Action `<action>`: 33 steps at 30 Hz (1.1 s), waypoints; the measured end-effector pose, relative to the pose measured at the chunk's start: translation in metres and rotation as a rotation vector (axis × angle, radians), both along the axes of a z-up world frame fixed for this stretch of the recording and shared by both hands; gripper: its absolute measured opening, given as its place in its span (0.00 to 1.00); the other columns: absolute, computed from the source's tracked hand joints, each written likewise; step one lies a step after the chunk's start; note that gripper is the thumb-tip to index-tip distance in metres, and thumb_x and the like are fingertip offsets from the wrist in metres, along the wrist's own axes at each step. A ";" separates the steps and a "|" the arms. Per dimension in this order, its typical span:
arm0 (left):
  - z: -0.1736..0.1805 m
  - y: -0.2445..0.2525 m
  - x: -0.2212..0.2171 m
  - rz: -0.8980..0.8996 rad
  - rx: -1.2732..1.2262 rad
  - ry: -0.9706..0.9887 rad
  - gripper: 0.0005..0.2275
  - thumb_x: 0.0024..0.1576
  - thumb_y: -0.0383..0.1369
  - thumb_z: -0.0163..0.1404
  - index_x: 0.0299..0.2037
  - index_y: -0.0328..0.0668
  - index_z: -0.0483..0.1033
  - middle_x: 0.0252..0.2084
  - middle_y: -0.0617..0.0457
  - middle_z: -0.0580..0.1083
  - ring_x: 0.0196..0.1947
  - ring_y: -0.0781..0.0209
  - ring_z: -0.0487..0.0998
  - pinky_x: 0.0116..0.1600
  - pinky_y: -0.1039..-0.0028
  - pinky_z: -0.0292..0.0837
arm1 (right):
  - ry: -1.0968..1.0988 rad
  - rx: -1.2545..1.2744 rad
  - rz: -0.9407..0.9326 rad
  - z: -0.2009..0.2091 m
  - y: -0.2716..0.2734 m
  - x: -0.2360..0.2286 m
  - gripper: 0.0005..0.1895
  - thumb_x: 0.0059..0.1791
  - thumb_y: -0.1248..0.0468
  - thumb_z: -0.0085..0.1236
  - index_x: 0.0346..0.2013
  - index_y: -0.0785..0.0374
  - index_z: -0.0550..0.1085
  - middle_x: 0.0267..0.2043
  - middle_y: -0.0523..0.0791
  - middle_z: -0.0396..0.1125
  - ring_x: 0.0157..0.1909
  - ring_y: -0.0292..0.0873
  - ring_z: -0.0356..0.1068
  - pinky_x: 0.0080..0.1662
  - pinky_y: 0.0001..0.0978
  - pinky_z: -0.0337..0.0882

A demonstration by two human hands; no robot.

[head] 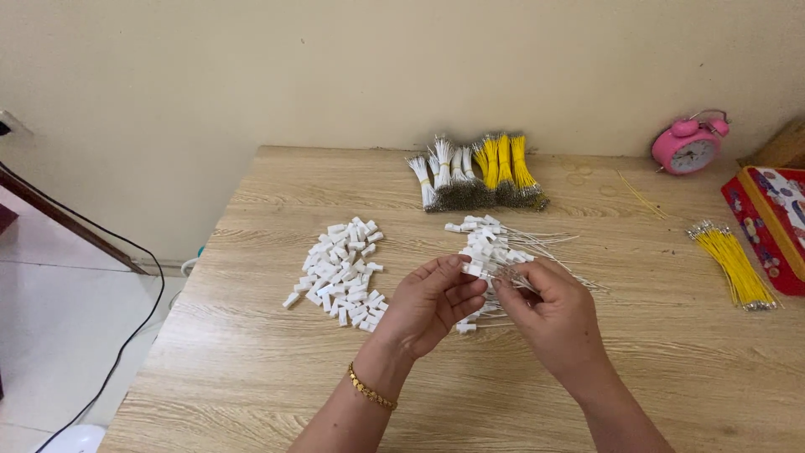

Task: Sort and bundle small wire components with white and yellow plastic connectors at a workbench.

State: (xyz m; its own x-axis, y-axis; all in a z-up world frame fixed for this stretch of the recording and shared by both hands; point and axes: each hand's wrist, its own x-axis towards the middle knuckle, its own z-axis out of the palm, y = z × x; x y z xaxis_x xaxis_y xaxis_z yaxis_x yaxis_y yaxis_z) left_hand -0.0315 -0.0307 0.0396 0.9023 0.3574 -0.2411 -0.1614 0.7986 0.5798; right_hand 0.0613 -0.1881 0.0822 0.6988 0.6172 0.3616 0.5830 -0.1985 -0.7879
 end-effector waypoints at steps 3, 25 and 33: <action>-0.004 0.000 0.001 -0.008 -0.034 -0.043 0.08 0.63 0.30 0.52 0.48 0.32 0.76 0.35 0.45 0.78 0.38 0.55 0.83 0.45 0.70 0.82 | 0.021 0.014 0.003 0.006 0.000 -0.002 0.07 0.45 0.70 0.63 0.37 0.65 0.81 0.31 0.42 0.72 0.21 0.32 0.63 0.23 0.23 0.63; -0.022 0.000 0.012 0.035 0.063 0.031 0.08 0.62 0.36 0.55 0.43 0.39 0.75 0.38 0.43 0.82 0.38 0.51 0.86 0.43 0.63 0.85 | -0.031 -0.052 0.089 -0.021 0.001 0.019 0.05 0.48 0.66 0.61 0.37 0.60 0.81 0.27 0.52 0.71 0.31 0.54 0.74 0.38 0.43 0.73; -0.021 -0.011 0.014 0.121 0.111 0.096 0.09 0.60 0.36 0.59 0.36 0.41 0.73 0.35 0.43 0.81 0.37 0.48 0.86 0.44 0.59 0.85 | -0.064 -0.058 0.051 -0.020 0.004 0.011 0.06 0.48 0.65 0.59 0.38 0.61 0.78 0.28 0.55 0.69 0.32 0.55 0.73 0.39 0.44 0.72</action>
